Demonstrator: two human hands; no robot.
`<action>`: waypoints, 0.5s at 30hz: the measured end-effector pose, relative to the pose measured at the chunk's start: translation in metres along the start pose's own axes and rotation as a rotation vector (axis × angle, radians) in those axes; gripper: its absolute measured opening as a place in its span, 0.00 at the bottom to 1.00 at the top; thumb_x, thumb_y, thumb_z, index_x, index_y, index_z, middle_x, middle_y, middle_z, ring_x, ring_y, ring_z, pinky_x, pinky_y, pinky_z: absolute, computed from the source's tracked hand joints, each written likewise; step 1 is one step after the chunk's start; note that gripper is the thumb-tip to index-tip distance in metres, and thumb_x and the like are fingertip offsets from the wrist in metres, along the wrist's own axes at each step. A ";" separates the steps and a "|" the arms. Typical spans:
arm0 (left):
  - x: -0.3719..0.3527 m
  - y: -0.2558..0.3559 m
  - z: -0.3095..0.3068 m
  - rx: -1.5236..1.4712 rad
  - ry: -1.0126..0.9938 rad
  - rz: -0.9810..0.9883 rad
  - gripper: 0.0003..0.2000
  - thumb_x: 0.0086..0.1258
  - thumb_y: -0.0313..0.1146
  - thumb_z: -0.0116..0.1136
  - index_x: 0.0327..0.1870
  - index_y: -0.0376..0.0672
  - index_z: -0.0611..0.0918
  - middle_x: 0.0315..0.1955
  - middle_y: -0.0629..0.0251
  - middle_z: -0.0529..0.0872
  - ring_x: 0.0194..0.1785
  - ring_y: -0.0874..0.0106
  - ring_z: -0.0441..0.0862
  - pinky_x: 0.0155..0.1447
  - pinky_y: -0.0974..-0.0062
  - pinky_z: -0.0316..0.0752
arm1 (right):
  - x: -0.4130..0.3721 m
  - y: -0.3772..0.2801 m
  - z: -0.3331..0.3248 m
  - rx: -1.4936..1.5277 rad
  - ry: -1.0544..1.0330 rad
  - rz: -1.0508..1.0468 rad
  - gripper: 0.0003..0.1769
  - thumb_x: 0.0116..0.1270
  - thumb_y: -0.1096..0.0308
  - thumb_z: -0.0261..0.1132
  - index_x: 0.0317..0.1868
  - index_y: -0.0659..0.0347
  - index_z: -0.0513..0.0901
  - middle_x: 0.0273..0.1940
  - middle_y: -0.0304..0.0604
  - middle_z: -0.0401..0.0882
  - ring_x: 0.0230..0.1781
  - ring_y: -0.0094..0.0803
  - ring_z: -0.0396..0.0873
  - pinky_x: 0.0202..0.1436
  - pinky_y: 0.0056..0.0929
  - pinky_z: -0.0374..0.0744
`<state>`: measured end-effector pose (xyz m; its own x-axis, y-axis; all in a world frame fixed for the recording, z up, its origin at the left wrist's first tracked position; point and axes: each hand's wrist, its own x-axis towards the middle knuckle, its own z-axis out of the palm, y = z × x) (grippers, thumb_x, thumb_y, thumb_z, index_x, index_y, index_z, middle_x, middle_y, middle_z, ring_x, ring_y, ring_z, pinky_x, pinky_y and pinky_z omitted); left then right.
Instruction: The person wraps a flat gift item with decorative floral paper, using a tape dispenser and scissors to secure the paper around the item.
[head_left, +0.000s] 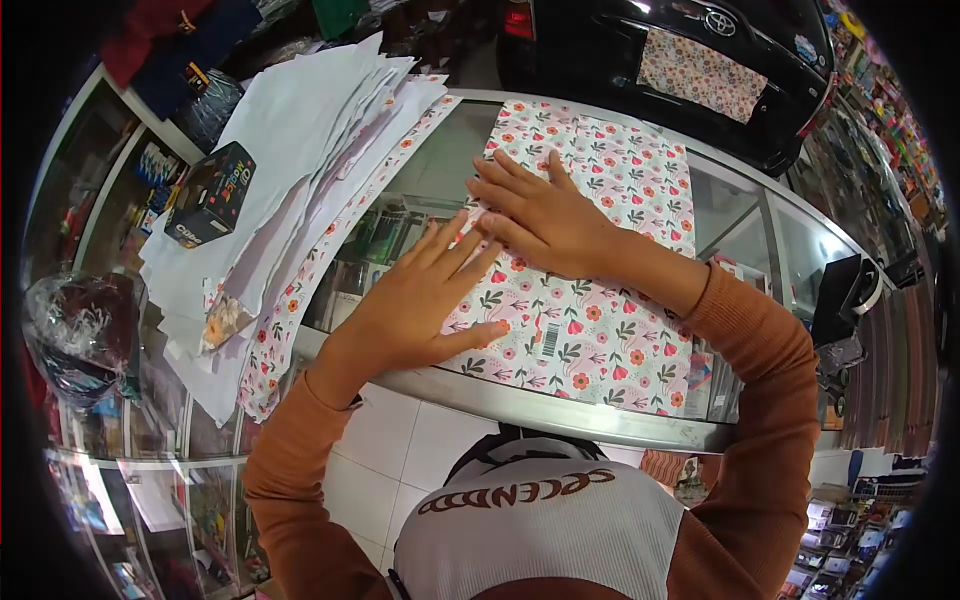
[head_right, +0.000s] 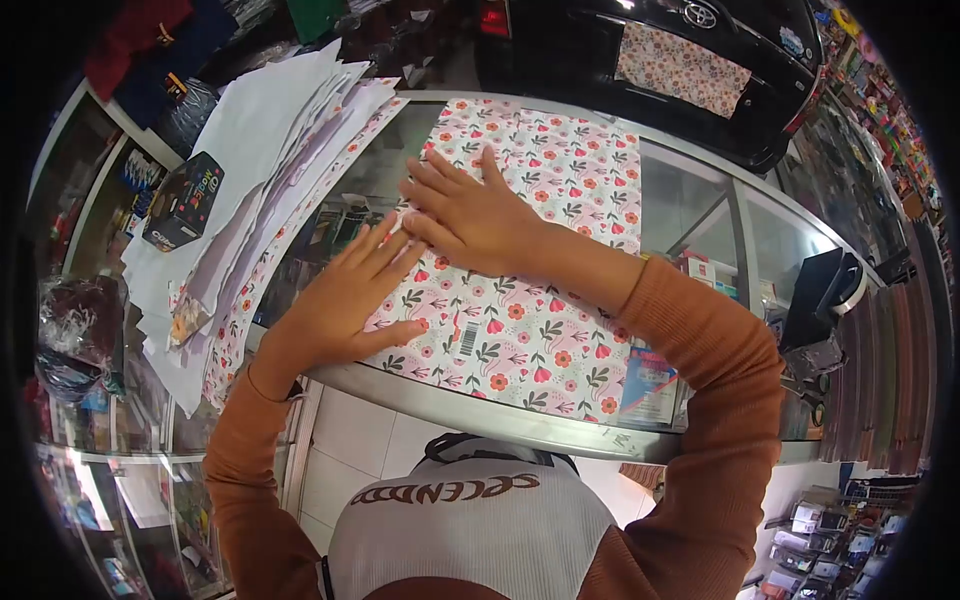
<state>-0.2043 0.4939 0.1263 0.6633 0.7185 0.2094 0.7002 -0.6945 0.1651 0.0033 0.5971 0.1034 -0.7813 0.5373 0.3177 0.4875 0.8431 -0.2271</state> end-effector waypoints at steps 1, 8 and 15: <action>0.001 0.002 -0.003 -0.004 -0.025 -0.015 0.39 0.69 0.59 0.51 0.71 0.33 0.64 0.70 0.42 0.62 0.76 0.46 0.52 0.77 0.52 0.47 | -0.001 -0.001 -0.002 0.004 0.032 0.011 0.31 0.77 0.47 0.40 0.69 0.61 0.67 0.74 0.52 0.57 0.78 0.44 0.48 0.72 0.72 0.42; 0.000 0.001 -0.004 0.016 -0.059 -0.025 0.39 0.69 0.59 0.52 0.66 0.29 0.68 0.70 0.40 0.62 0.76 0.47 0.53 0.77 0.52 0.47 | -0.003 -0.006 -0.006 -0.018 0.093 -0.108 0.29 0.77 0.49 0.45 0.68 0.59 0.69 0.73 0.48 0.60 0.79 0.39 0.48 0.75 0.65 0.32; 0.001 0.001 0.001 0.008 0.092 0.023 0.35 0.68 0.58 0.56 0.55 0.26 0.77 0.65 0.34 0.68 0.71 0.41 0.61 0.74 0.50 0.55 | -0.003 -0.004 0.000 -0.036 -0.038 -0.114 0.34 0.77 0.47 0.44 0.72 0.63 0.62 0.74 0.49 0.57 0.78 0.39 0.51 0.76 0.61 0.40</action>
<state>-0.2028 0.4939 0.1260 0.6523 0.6959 0.3003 0.6876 -0.7100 0.1520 0.0042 0.5921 0.1030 -0.8464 0.4371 0.3041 0.4076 0.8994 -0.1582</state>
